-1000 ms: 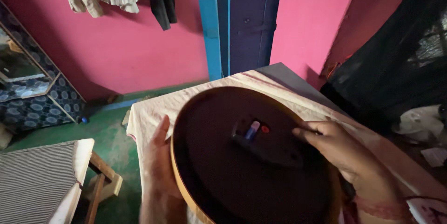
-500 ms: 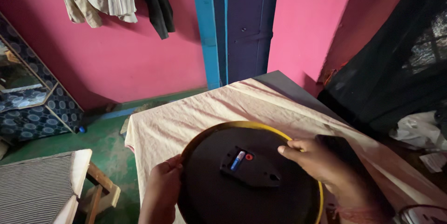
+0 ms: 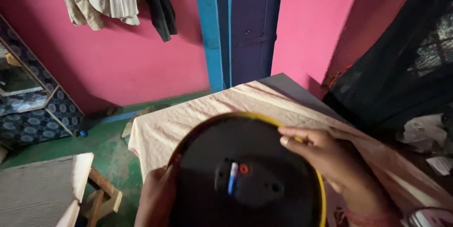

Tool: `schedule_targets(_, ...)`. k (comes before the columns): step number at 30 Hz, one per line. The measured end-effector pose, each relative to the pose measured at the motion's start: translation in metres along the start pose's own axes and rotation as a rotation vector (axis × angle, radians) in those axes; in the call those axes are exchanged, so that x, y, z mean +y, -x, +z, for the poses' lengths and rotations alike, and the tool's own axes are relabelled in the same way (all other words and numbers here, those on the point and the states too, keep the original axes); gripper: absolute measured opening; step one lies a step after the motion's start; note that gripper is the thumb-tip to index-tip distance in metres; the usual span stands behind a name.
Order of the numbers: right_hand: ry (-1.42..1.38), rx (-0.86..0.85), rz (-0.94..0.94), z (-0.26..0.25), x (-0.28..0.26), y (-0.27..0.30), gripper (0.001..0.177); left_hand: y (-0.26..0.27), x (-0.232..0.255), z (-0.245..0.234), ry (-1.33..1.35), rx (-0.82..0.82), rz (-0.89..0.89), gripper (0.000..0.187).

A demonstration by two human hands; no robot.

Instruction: The person opens the battery compartment of a pink flashlight and removes a battery, then loads batteries into a white handheld device. They flip the wall clock face-down on the table and open the battery cover on its back to work on the clock's batteries.

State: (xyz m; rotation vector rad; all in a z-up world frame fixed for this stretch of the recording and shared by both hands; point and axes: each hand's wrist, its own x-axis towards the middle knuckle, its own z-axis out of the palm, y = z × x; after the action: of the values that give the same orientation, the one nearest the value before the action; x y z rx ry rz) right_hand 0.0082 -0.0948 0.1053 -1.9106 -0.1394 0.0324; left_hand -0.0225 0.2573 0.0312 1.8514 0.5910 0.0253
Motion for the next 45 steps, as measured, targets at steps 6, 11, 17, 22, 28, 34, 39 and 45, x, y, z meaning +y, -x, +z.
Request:
schedule_targets(6,-0.037,0.064,0.012,0.005,-0.027,0.019,0.054,-0.011,-0.042,0.03,0.428,0.219,-0.068,0.063)
schedule_targets(11,-0.03,0.327,-0.185,0.038,-0.029,0.04,0.062,0.024,-0.073,0.142,0.746,0.57,-0.053,0.052)
schedule_targets(17,-0.113,0.513,-0.117,0.04,-0.022,0.052,0.051,0.031,-0.083,0.154,1.183,0.441,0.006,0.044)
schedule_targets(22,-0.31,0.448,-0.033,0.035,-0.001,0.048,0.055,0.065,-0.041,0.113,1.001,0.338,0.113,0.05)
schedule_targets(28,-0.291,0.493,-0.045,0.023,0.014,0.045,0.05,0.064,-0.021,0.094,0.878,0.419,0.389,0.064)
schedule_targets(34,-0.228,0.349,-0.158,0.006,0.023,0.043,0.049,0.006,-0.022,0.013,0.694,-0.132,0.212,0.049)
schedule_targets(39,-0.321,0.234,-0.145,0.006,0.009,0.043,0.047,-0.012,-0.016,0.005,0.561,-0.154,0.206,0.044)
schedule_targets(45,-0.578,0.291,0.057,0.019,-0.002,0.056,0.062,0.016,-0.025,0.038,0.456,0.284,0.282,0.037)
